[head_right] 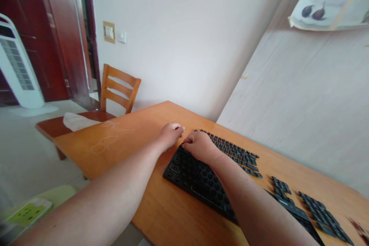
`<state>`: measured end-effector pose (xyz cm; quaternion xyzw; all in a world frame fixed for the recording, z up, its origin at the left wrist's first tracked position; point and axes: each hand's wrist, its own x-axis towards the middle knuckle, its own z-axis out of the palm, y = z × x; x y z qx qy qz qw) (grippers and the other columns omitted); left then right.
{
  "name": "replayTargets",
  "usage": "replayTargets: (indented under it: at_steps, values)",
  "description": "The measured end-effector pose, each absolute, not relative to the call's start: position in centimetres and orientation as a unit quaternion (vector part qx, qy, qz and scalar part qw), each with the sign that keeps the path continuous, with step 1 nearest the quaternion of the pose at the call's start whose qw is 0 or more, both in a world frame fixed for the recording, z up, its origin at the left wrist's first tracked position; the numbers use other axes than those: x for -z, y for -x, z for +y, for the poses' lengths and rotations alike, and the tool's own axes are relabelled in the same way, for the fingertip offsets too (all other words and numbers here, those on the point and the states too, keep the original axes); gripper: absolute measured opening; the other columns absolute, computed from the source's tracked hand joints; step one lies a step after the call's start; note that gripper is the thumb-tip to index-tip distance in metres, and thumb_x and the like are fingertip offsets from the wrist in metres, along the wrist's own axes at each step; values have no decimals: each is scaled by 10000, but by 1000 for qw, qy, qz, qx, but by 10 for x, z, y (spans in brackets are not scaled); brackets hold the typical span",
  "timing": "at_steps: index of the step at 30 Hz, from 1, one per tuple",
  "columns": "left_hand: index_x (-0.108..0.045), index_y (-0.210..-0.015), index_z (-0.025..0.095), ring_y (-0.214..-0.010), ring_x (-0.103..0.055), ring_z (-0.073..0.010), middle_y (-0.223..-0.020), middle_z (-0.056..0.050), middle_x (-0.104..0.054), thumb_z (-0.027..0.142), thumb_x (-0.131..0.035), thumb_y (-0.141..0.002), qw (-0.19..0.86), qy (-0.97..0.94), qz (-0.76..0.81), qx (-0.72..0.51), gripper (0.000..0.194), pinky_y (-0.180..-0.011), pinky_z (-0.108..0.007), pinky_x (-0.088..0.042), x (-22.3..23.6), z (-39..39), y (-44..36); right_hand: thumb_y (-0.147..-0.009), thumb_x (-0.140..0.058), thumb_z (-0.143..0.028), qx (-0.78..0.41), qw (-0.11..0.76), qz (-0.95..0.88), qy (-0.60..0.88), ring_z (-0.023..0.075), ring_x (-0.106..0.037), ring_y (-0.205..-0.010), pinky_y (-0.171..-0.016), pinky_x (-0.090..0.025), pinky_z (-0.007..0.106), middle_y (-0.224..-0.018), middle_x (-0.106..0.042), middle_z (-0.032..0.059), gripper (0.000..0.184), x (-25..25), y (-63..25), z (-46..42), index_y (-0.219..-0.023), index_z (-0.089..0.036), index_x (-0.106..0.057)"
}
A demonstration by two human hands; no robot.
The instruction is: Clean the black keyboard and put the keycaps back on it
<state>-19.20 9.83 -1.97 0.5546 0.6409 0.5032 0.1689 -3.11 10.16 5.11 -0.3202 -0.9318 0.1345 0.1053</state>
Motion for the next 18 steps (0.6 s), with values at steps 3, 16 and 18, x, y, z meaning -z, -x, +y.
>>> replayTargets:
  at_steps: [3,16,18]
  values:
    - [-652,-644,167,-576,-511,-139,-617,-31,-638,398,-470,-821,168,-556,643,-500,343,-541,-265,-315,20,99,192,-751,-598,-268,-144,84,-932,323,129,-573,-612,-581,-378,245,-647,-666,-2,161,-49,32,106,-719,-168,-721]
    - [-659,-651,161,-574,-500,-147,-602,-37,-626,379,-471,-816,163,-557,652,-488,332,-548,-275,-303,16,95,190,-754,-605,-266,-152,57,-931,328,126,-592,-605,-591,-402,238,-672,-707,-14,163,-51,36,106,-748,-179,-744]
    - [-662,-649,159,-572,-497,-149,-593,-37,-617,379,-470,-815,161,-559,651,-487,336,-550,-278,-302,16,95,190,-750,-610,-260,-149,51,-930,331,126,-593,-606,-590,-400,237,-680,-709,-12,158,-51,37,107,-756,-180,-746]
